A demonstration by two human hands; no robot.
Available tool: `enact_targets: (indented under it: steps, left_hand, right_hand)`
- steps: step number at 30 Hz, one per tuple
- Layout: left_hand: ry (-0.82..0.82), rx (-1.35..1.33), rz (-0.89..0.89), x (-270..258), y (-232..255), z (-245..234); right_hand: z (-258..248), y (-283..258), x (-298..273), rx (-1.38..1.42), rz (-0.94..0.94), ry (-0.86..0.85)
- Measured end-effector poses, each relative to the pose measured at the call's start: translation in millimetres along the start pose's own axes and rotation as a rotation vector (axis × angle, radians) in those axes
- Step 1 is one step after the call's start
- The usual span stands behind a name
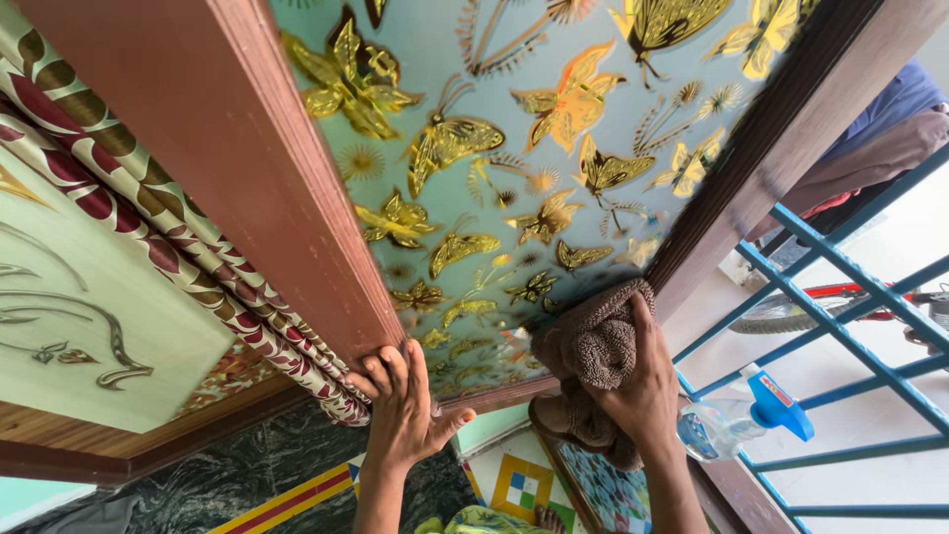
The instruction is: The person wipes a decorative glass window pane with a brown cloth, then sprays it with a cleaning solution from a blue bottle and continues wiping. The window features a butterfly pattern and is set in a wooden frame.
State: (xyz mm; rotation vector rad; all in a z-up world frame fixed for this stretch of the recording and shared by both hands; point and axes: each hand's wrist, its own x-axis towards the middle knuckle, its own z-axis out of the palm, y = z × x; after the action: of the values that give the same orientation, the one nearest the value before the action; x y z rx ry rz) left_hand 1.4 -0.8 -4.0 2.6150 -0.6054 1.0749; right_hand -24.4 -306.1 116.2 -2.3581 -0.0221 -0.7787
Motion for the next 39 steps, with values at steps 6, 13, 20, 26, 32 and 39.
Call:
enact_targets:
  steps: [6,13,20,26,32,39]
  left_hand:
    - [-0.012,0.011,-0.043,-1,4,4]
    - [-0.023,0.032,-0.103,-2,9,5]
    - [0.022,-0.023,-0.157,3,22,-4]
    - [0.008,-0.252,-0.208,1,30,-39]
    - [0.058,-0.462,-0.272,7,38,-84]
    - [0.075,-0.583,-0.32,5,40,-109]
  right_hand:
    - [-23,-13,25,0.05,-0.08,0.062]
    - [-38,-20,45,0.132,-0.191,0.11]
    - [-59,-43,68,0.214,-0.217,0.067]
    - [-47,-88,73,0.183,-0.432,0.027]
    - [-32,-136,66,0.201,-0.482,-0.088]
    - [10,-159,49,0.165,-0.475,-0.396]
